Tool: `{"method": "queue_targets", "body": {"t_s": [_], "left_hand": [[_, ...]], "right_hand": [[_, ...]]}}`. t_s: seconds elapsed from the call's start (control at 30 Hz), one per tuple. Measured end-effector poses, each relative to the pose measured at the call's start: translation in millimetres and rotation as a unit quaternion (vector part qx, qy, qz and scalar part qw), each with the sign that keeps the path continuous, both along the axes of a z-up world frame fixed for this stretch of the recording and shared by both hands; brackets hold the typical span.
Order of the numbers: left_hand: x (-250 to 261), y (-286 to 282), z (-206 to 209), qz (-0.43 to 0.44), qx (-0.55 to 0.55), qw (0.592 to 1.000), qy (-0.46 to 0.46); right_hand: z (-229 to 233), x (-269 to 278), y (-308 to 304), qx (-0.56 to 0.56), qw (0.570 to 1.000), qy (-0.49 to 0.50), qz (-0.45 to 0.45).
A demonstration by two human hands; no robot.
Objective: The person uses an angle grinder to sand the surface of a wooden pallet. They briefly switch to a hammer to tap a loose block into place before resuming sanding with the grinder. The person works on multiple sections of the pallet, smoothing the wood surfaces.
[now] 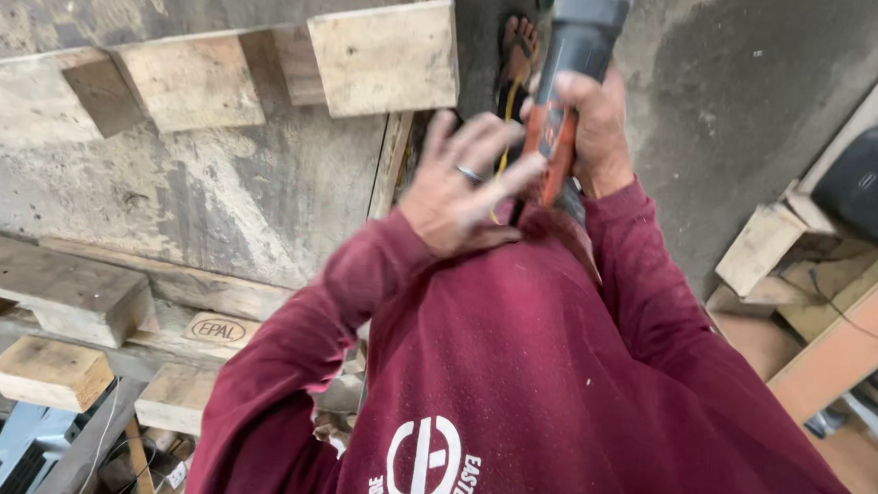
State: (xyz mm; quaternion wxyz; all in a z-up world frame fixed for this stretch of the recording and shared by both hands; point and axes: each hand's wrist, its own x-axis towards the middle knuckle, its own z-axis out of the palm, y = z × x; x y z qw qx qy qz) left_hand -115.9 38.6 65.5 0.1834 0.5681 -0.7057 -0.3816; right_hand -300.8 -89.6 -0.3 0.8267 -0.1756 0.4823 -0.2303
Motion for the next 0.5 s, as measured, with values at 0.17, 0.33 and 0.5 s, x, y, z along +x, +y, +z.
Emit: {"method": "queue_targets", "body": {"t_s": [0.17,0.33,0.5], "left_hand": [[-32,10,-10,0.018,-0.076,0.996,-0.031],[-19,23,-14,-0.038,-0.127,0.99,-0.052],[-8,25,-10,-0.024,-0.134,0.99,0.025]], "right_hand": [[-10,17,23,0.02,0.996,-0.031,-0.084],[-7,22,44,-0.003,0.996,0.006,-0.093],[-2,17,53,-0.029,0.998,0.031,-0.046]]}}
